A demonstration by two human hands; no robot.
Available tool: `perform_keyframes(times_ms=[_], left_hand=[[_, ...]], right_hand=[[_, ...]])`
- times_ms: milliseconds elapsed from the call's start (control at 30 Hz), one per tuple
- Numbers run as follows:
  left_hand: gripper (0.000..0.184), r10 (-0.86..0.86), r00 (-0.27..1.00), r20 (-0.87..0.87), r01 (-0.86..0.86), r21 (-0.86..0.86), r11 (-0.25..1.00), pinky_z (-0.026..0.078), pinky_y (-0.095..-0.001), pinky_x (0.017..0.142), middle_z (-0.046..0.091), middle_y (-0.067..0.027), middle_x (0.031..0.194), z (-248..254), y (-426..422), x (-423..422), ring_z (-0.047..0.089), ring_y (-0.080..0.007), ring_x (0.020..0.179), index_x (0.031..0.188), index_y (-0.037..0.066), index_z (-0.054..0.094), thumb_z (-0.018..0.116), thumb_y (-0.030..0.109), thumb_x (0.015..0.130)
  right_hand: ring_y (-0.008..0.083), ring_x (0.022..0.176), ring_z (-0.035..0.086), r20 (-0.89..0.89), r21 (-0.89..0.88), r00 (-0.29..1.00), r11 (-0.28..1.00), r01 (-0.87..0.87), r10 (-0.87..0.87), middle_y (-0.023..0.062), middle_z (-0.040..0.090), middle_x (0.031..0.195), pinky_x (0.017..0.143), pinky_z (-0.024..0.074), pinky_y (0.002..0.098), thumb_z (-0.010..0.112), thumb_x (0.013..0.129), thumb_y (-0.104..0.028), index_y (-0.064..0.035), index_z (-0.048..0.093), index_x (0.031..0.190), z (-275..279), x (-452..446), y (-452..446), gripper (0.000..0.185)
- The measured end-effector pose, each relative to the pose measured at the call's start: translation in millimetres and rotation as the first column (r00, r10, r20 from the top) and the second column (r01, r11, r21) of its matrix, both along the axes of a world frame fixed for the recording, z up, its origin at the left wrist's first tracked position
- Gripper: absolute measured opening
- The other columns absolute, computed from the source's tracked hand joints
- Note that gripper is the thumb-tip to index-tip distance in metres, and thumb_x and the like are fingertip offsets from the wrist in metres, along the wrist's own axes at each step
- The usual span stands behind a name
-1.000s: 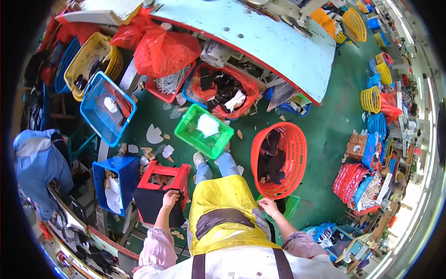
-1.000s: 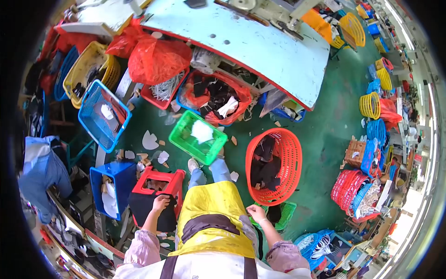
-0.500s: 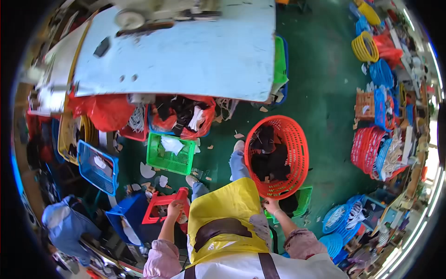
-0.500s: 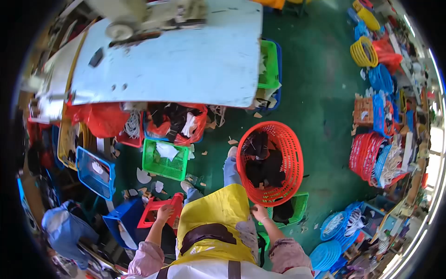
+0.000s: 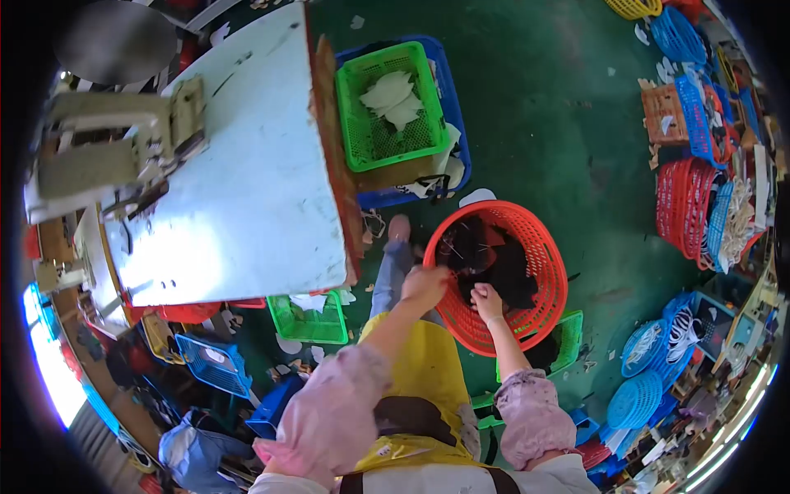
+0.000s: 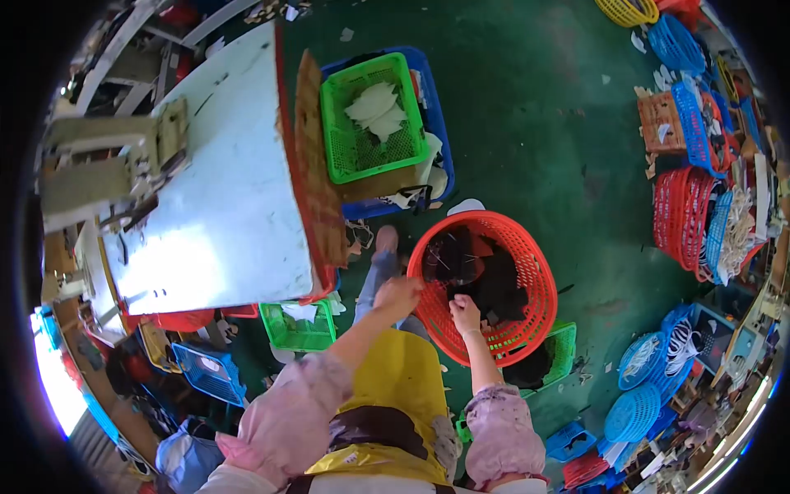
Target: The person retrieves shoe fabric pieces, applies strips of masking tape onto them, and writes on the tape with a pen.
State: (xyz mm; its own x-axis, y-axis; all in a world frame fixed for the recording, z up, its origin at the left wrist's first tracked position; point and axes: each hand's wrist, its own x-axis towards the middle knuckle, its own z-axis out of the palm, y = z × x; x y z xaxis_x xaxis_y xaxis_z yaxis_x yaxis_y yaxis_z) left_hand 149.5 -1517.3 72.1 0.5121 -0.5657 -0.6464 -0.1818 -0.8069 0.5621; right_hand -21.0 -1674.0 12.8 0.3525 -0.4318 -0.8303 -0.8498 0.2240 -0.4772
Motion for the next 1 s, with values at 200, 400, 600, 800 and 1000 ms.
perform_keyframes(times_ms=[200,400,600,800,1000], left_hand=[[0.018,-0.250,0.797,0.550,0.340,-0.066,0.938,0.047,-0.0479,0.088,0.069,-0.0143,0.084,-43.5,-171.1,154.3,0.064,-0.0349,0.087,0.087,0.014,0.075,0.060,0.015,0.075],[0.016,-0.348,0.709,0.613,0.557,-0.185,0.809,0.047,-0.0456,0.082,0.071,-0.0127,0.086,-142.5,-218.2,316.3,0.063,-0.0350,0.080,0.084,0.005,0.071,0.065,0.019,0.077],[0.016,-0.850,0.281,0.445,0.913,0.149,0.379,0.045,-0.0442,0.080,0.074,-0.0069,0.091,-234.1,-188.5,324.4,0.064,-0.0282,0.082,0.089,0.013,0.076,0.064,0.020,0.083],[0.017,-0.998,-0.001,-0.064,0.922,0.387,-0.026,0.042,-0.0443,0.079,0.075,-0.0032,0.087,-224.3,-164.7,346.6,0.064,-0.0217,0.079,0.088,0.020,0.079,0.062,0.019,0.086],[0.014,-0.961,-0.256,0.104,0.947,0.228,-0.227,0.048,-0.0429,0.074,0.071,-0.0101,0.069,-163.1,-166.4,325.4,0.062,-0.0285,0.068,0.069,0.014,0.074,0.064,0.019,0.076]], right_hand=[[0.0208,0.114,0.062,0.398,0.245,0.857,0.938,0.246,-0.329,0.0163,0.062,0.129,0.100,0.0483,0.0285,0.070,0.092,-0.013,0.0038,0.052,0.135,-83.2,111.9,-13.2,0.050],[0.0322,0.120,0.061,0.392,-0.187,0.917,0.969,0.163,-0.079,0.0238,0.058,0.135,0.099,0.0488,0.0359,0.079,0.085,-0.026,0.0058,0.038,0.147,-192.7,271.7,-11.4,0.081],[0.0443,0.074,0.064,0.200,-0.031,0.976,0.996,-0.083,0.088,0.0209,0.072,0.091,0.068,0.0528,0.0468,0.070,0.082,-0.025,-0.0021,0.067,0.114,-208.3,362.9,39.3,0.040],[0.0418,0.084,0.066,0.447,-0.015,0.894,1.000,-0.007,0.013,0.0172,0.069,0.106,0.072,0.0527,0.0478,0.063,0.083,-0.021,-0.0047,0.068,0.109,-130.4,346.3,34.6,0.031],[0.0364,0.087,0.067,0.559,-0.464,0.818,0.869,0.172,0.136,0.0101,0.070,0.108,0.076,0.0546,0.0408,0.058,0.076,-0.004,-0.0054,0.067,0.110,-165.6,318.9,-80.3,0.035]])
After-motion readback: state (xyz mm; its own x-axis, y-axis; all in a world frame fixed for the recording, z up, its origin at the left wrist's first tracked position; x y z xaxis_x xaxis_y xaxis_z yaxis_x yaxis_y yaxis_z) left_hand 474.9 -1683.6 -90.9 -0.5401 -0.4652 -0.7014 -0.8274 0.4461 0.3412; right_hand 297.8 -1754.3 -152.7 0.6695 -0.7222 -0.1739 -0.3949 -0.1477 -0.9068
